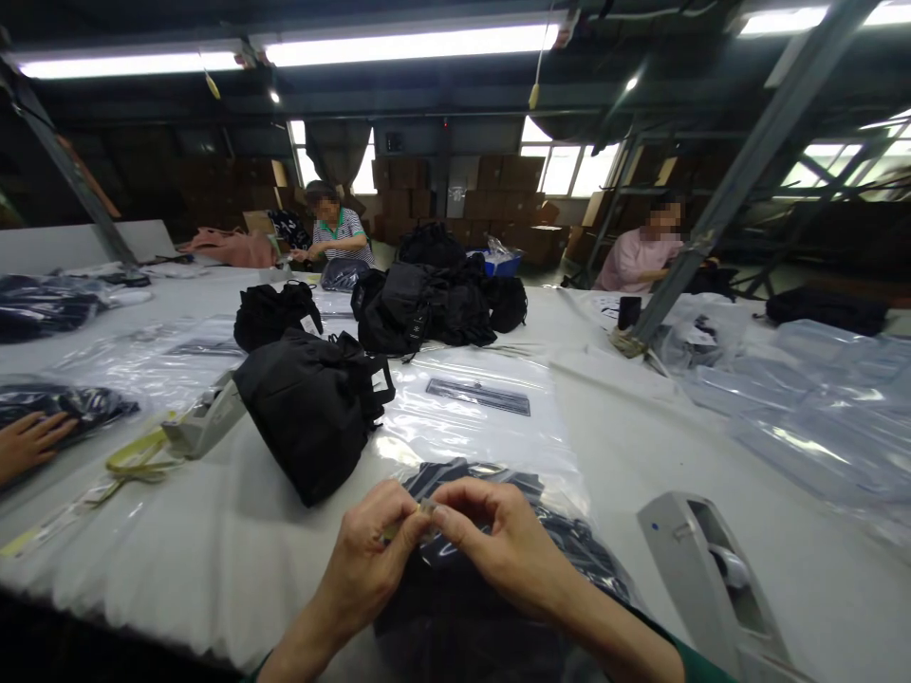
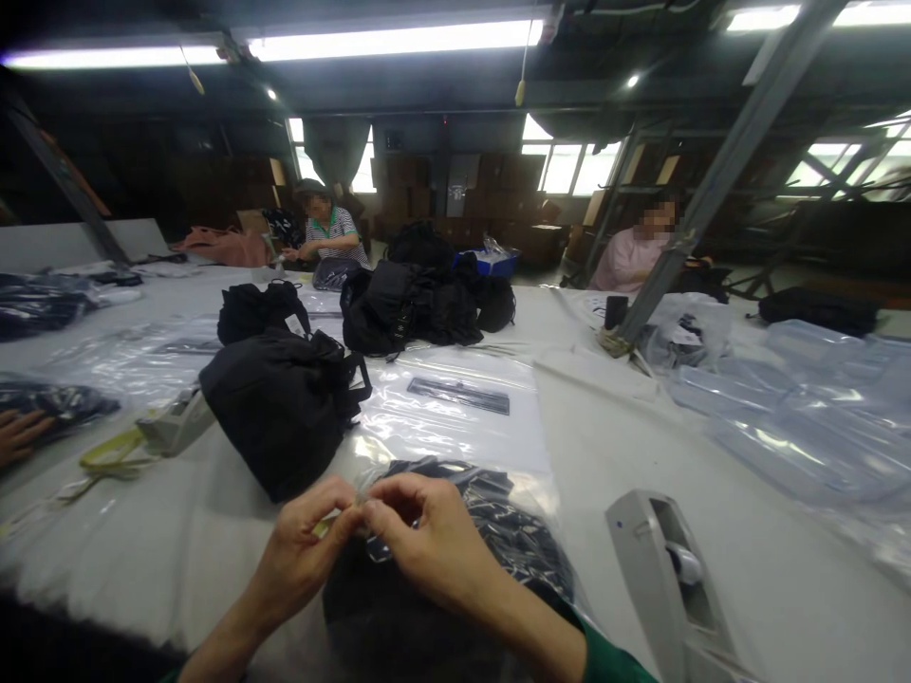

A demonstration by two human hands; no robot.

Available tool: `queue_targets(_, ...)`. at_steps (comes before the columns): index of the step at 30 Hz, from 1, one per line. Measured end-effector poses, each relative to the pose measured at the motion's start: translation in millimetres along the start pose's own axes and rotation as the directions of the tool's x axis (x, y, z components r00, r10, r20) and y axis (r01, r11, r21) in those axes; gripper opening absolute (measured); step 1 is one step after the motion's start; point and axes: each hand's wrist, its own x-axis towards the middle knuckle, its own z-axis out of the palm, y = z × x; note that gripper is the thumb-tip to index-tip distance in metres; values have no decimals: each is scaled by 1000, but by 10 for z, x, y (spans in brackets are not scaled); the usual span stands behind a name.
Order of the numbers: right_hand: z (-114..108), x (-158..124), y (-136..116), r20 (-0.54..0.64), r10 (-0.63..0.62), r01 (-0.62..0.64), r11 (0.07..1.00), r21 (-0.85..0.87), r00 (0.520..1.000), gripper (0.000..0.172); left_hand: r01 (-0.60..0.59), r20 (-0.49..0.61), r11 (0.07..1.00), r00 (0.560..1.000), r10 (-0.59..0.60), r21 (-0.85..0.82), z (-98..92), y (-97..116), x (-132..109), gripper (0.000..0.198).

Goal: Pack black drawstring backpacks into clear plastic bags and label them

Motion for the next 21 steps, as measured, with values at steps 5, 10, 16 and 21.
queue_targets(5, -150, 22, -36, 76, 58, -48, 991, -121, 995, 19, 37, 203, 999, 979, -32, -19, -84, -48, 28, 35)
queue_targets(10, -256, 86, -38, 187, 123, -121, 992, -19, 975, 26, 75, 287, 992, 957, -44, -100, -141, -52, 91, 40)
queue_targets(16, -270, 153, -46, 238, 194, -195, 981, -23, 952, 20, 175, 347, 982, 927, -139, -76, -146, -69, 126, 48)
queue_targets(21, -258, 160, -4, 171, 297, -303, 953, 11, 939, 18, 454, 436, 860, 839, -325, -232, -168, -162, 102, 60)
